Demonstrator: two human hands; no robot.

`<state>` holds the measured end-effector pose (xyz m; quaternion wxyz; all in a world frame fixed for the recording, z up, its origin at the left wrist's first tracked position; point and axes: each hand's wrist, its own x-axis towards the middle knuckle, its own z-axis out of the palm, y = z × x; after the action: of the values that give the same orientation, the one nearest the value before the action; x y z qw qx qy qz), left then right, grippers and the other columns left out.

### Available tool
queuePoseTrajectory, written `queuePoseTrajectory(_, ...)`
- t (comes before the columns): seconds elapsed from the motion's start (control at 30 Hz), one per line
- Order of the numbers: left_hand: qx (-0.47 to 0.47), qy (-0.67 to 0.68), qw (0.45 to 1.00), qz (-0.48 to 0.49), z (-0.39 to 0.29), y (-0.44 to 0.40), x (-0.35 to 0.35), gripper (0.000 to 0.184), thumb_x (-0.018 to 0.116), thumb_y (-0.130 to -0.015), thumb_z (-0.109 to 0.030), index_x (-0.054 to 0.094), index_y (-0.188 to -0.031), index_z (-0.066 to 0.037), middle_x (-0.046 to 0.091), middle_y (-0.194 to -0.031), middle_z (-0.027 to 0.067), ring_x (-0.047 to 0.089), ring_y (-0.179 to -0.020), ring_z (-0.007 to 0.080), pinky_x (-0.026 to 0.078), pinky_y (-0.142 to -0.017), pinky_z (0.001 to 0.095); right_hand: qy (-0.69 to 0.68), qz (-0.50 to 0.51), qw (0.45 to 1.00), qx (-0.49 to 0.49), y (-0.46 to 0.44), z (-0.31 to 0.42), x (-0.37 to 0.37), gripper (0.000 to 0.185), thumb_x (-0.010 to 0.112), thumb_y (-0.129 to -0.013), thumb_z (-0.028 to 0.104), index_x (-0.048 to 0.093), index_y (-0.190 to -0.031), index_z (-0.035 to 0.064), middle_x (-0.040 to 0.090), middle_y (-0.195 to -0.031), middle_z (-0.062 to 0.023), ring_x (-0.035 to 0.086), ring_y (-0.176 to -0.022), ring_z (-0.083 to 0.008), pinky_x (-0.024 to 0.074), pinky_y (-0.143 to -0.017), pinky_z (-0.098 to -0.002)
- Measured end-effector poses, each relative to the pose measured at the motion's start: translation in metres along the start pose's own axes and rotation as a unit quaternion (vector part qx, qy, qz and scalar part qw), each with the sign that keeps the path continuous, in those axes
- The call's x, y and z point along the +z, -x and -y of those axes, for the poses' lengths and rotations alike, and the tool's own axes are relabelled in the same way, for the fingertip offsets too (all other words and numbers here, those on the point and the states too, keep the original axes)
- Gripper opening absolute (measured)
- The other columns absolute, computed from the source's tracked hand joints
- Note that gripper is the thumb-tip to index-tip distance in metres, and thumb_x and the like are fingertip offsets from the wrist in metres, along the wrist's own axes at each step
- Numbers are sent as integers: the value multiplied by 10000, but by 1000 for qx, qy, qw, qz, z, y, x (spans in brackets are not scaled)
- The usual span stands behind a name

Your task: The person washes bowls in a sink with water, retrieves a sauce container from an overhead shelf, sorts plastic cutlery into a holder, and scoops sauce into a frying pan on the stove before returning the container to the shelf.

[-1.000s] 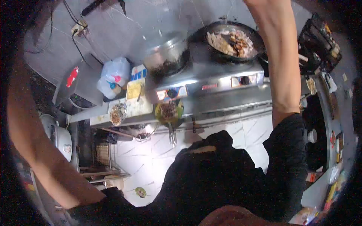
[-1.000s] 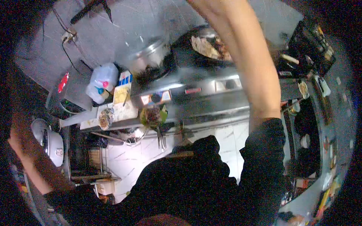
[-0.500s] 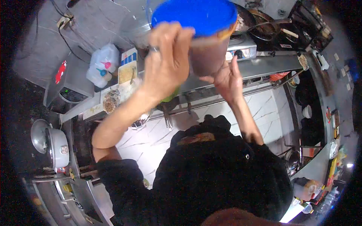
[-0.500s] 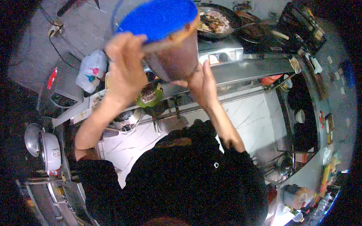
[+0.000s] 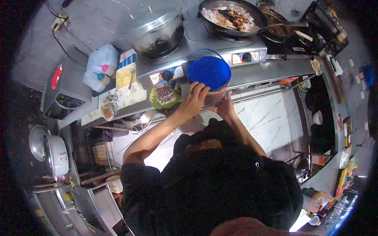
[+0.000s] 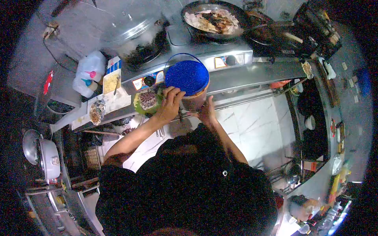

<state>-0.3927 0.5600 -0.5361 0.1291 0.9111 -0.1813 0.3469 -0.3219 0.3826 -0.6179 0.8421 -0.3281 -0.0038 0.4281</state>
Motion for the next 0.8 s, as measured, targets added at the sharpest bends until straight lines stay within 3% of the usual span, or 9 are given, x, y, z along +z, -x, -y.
queuePoseTrajectory(0.17,17,47,998,32,15,19,30,433,582,-726,-20,529,-1155,-40,461,-1100,132,444,-1074,347,386,-951,433,59,-86,990,91,-16,11,-17,1029,295,-722,842,179,-1447,121,309,-1439,-166,372,-1276,-363,425,-936,-580)
queuePoseTrajectory(0.3,-14,60,995,76,12,19,33,440,567,-743,-51,542,-1182,-73,446,-1202,146,404,-1141,352,378,-975,422,-10,6,992,129,-30,26,-43,836,344,-793,768,346,-1359,154,431,-1307,-138,495,-1138,-329,516,-868,-466)
queuePoseTrajectory(0.33,-30,60,994,86,9,13,28,447,553,-752,-51,541,-1199,-79,437,-1237,155,385,-1167,357,376,-982,417,21,13,992,127,-36,32,-46,905,316,-758,803,317,-1383,149,426,-1330,-138,475,-1169,-325,497,-893,-458)
queuePoseTrajectory(0.4,-103,44,992,66,-2,0,11,484,553,-738,-68,525,-1221,-75,428,-1271,164,379,-1180,354,345,-1005,425,79,26,988,127,-43,36,-49,1045,260,-688,874,259,-1430,139,416,-1377,-139,436,-1231,-317,458,-943,-443)
queuePoseTrajectory(0.5,-213,72,974,-12,4,-20,11,507,515,-784,-92,466,-1287,-56,411,-1314,209,393,-1171,373,292,-1030,460,101,22,985,139,-52,42,-51,1065,267,-679,879,260,-1432,126,401,-1393,-137,441,-1231,-318,436,-971,-442)
queuePoseTrajectory(0.57,-273,91,956,-61,12,-43,9,478,486,-841,-108,434,-1310,-31,425,-1305,226,417,-1152,386,307,-1010,473,34,20,988,151,-49,50,-45,807,311,-825,715,360,-1364,115,506,-1269,-132,537,-1108,-288,488,-916,-425)
queuePoseTrajectory(0.6,-380,117,917,-9,16,-45,8,412,447,-917,-176,457,-1268,40,492,-1234,267,482,-1094,408,348,-968,469,1,20,988,155,-48,55,-40,682,333,-898,633,410,-1329,110,559,-1207,-130,585,-1047,-272,515,-888,-416)
queuePoseTrajectory(0.7,-440,125,873,169,51,-26,19,434,447,-944,-249,495,-1205,94,544,-1152,293,527,-1053,413,390,-922,452,-7,23,988,151,-47,58,-31,674,333,-899,633,412,-1332,123,561,-1212,-108,584,-1050,-264,517,-884,-399)
queuePoseTrajectory(0.8,-440,122,888,59,49,-20,22,473,456,-949,-318,526,-1162,99,527,-1176,300,517,-1078,429,401,-921,440,113,25,985,131,-52,51,-43,1059,265,-676,886,254,-1439,153,403,-1393,-154,469,-1210,-315,422,-966,-482)
